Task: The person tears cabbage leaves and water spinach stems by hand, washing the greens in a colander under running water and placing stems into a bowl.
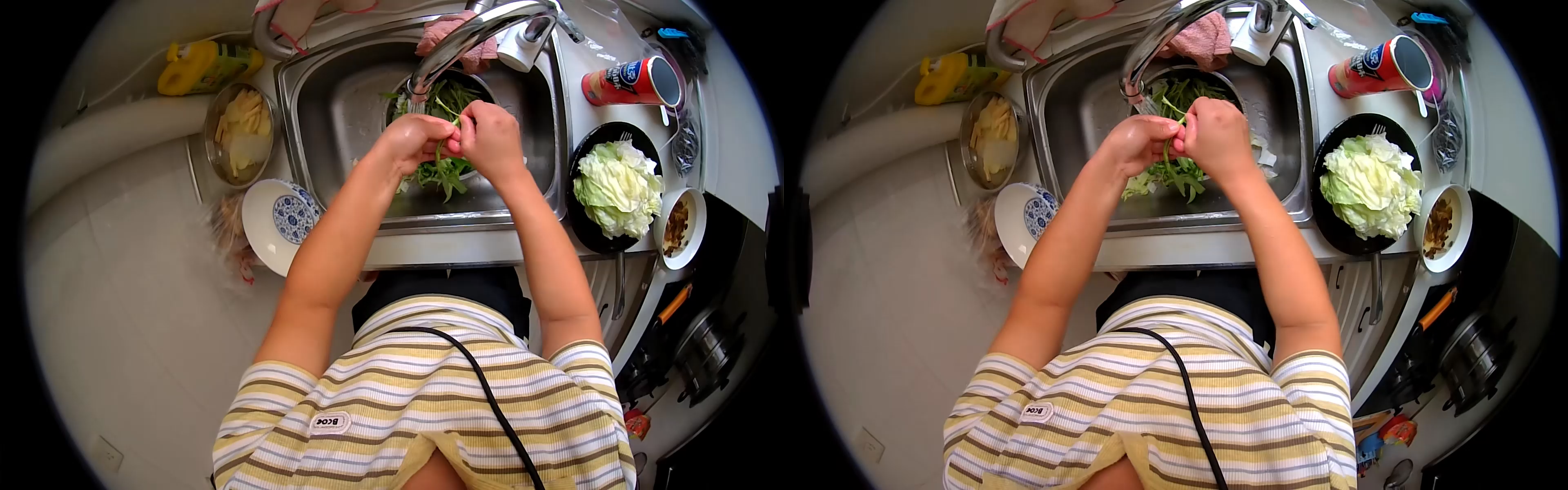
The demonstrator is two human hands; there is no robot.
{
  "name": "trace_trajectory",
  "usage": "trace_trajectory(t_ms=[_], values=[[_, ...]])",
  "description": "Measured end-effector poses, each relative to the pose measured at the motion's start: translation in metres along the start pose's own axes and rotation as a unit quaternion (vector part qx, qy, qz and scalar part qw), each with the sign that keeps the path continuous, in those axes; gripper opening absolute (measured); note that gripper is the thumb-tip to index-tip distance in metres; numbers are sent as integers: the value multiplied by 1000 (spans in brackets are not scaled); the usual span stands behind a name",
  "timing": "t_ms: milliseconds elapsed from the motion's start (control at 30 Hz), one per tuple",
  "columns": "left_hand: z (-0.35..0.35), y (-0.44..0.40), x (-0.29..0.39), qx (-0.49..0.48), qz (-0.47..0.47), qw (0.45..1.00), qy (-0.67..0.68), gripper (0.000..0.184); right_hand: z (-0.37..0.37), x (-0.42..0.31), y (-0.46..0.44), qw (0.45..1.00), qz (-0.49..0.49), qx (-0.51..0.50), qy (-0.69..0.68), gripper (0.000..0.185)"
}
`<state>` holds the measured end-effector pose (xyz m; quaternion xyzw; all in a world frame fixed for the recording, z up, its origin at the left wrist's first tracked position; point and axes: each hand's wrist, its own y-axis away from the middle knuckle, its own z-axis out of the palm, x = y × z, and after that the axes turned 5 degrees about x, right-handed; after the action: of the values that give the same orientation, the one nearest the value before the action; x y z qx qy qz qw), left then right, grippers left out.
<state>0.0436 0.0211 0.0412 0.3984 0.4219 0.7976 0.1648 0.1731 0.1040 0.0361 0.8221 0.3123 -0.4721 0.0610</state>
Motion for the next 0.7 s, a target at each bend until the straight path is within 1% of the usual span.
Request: trace_trajectory(t_ms=[33,67,100,133,167,200,233,267,300,333,367,400,433,467,500,533,567,633,700], values=[[1,-1,0,-12,7,1000,-7,16,0,-1,4,999,26,34,4,6],[0,1,-2,-18,14,1000,-12,15,2,-2,10,996,64,57,-28,7],[-5,6,-3,-18,14,1000,-12,15,1,12,12,996,65,57,-28,7],[-12,12,-6,-76,28,995,66,15,-6,37,15,907,247,87,-330,8],[-19,16,-8,-131,43,980,143,14,-15,57,17,697,395,106,-589,9],[-25,14,-14,-132,60,957,251,15,-33,64,17,773,411,95,-474,11],[-39,14,-17,-128,77,926,346,15,-41,65,19,829,420,86,-359,14],[-52,11,-19,-138,68,902,403,19,-42,67,24,868,396,33,-299,13],[-50,11,-17,-137,68,902,403,19,-50,71,29,900,369,-20,-231,12],[-50,12,-13,-119,71,898,417,20,-56,107,60,956,171,-180,156,16],[-48,9,-10,-108,77,891,434,22,-57,109,67,915,143,-222,304,23],[-51,6,-12,-133,83,887,435,22,-55,100,78,929,101,-157,320,24],[-47,0,-9,-136,86,885,437,22,-52,92,79,936,55,-91,336,24],[-43,-3,-8,-95,94,897,421,21,-48,90,76,952,43,-69,296,19],[-37,-6,-4,-55,101,908,402,20,-47,78,67,952,43,-69,296,19],[-29,-8,2,-49,100,907,407,18,-47,61,52,975,101,-38,192,16],[-24,-6,7,-50,101,907,406,18,-47,53,43,984,157,-6,87,14],[-17,-4,12,-14,117,917,381,23,-48,46,34,985,145,5,92,11],[-16,-5,13,-27,117,918,379,22,-46,25,10,992,95,83,24,9]])
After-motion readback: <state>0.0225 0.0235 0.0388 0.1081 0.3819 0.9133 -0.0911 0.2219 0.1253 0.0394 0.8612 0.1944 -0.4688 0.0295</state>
